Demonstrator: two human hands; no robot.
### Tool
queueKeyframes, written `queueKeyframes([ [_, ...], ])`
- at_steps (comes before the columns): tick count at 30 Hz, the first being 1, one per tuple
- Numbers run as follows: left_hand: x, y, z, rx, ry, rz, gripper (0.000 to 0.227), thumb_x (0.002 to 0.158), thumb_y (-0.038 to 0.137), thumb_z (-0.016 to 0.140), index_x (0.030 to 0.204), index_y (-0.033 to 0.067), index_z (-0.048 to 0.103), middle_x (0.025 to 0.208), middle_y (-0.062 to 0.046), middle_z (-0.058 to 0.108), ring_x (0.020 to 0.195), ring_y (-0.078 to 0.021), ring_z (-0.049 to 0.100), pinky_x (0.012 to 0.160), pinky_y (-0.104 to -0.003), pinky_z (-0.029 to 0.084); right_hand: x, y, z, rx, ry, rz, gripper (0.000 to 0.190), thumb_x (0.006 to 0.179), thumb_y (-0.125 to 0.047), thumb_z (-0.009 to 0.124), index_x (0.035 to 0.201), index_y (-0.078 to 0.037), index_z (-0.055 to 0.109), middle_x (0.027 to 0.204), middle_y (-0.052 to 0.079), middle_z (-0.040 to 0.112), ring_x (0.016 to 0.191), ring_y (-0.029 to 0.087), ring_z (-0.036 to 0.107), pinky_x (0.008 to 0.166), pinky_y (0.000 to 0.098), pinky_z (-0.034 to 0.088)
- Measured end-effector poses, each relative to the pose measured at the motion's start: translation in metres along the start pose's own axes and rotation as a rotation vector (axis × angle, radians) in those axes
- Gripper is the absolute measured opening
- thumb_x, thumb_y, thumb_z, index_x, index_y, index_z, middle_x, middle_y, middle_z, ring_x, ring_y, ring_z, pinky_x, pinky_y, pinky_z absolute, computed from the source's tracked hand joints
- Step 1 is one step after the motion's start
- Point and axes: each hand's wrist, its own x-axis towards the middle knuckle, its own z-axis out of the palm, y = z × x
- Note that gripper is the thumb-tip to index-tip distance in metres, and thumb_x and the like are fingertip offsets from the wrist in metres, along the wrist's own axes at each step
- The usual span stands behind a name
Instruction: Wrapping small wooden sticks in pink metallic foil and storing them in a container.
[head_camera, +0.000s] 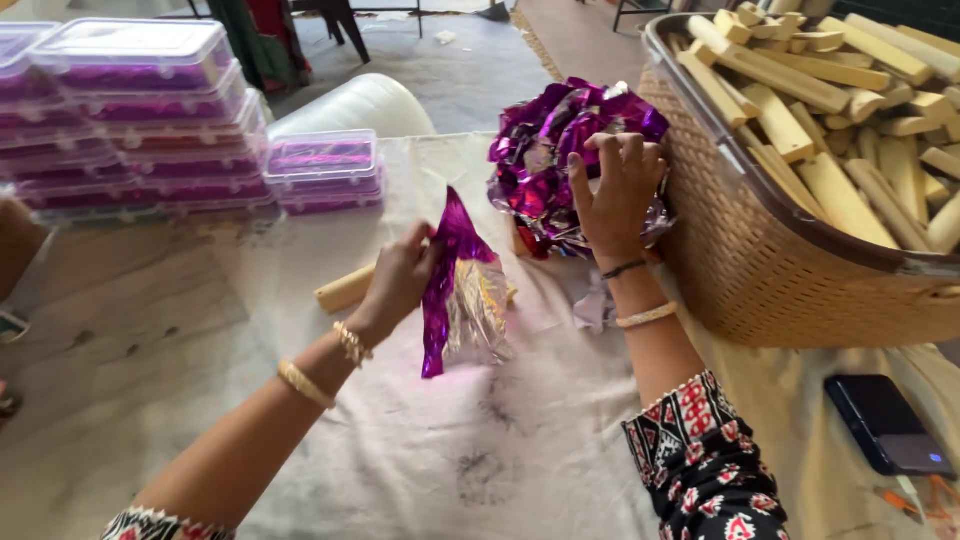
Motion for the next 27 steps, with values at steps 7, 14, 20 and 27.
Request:
queueKeyframes([
  [7, -0.055, -0.059, -0.011, -0.376, -0.007, -0.106, 0.014, 0.103, 0.011, 0.052, 0.106, 0.0021, 0.062, 0.078, -0.007, 0.071, 0.057, -0.0095, 0.061, 0.045, -0.028, 0.05, -0.012, -0.073, 0.02, 0.646, -0.617, -0.158, 0.038, 0.091, -0.023, 0.079, 0.121, -0.01, 0.061, 0.112, 0.007, 0.064, 0.103, 0.023, 0.061, 0.09, 0.0401, 0.053],
  [14, -0.057, -0.078, -0.011, -0.545, -0.036, -0.165, 0.018, 0.105, 0.013, 0.053, 0.116, 0.0037, 0.065, 0.084, -0.004, 0.07, 0.065, -0.0068, 0.058, 0.055, -0.025, 0.05, -0.04, -0.13, 0.025, 0.754, -1.209, 0.047, 0.068, 0.089, -0.015, 0.079, 0.147, -0.019, 0.044, 0.101, 0.01, 0.067, 0.083, 0.021, 0.064, 0.077, 0.0337, 0.056],
  [20, -0.063, -0.032, -0.027, -0.116, 0.187, 0.023, 0.021, 0.103, 0.02, 0.057, 0.111, 0.0006, 0.056, 0.094, -0.01, 0.067, 0.079, -0.0162, 0.067, 0.068, -0.029, 0.058, -0.053, -0.117, 0.043, 0.884, -1.112, 0.291, 0.06, 0.089, -0.006, 0.073, 0.141, -0.016, 0.045, 0.107, 0.008, 0.081, 0.097, 0.01, 0.07, 0.084, 0.0299, 0.055],
  [27, -0.091, 0.02, -0.025, 0.45, -0.021, 0.757, 0.023, 0.093, 0.024, 0.07, 0.105, 0.006, 0.063, 0.096, -0.013, 0.066, 0.094, -0.0304, 0.065, 0.094, -0.046, 0.051, -0.074, -0.11, 0.065, 0.85, -1.145, 0.331, 0.059, 0.093, -0.008, 0.071, 0.143, -0.017, 0.042, 0.098, 0.009, 0.077, 0.089, 0.011, 0.067, 0.079, 0.0314, 0.057],
])
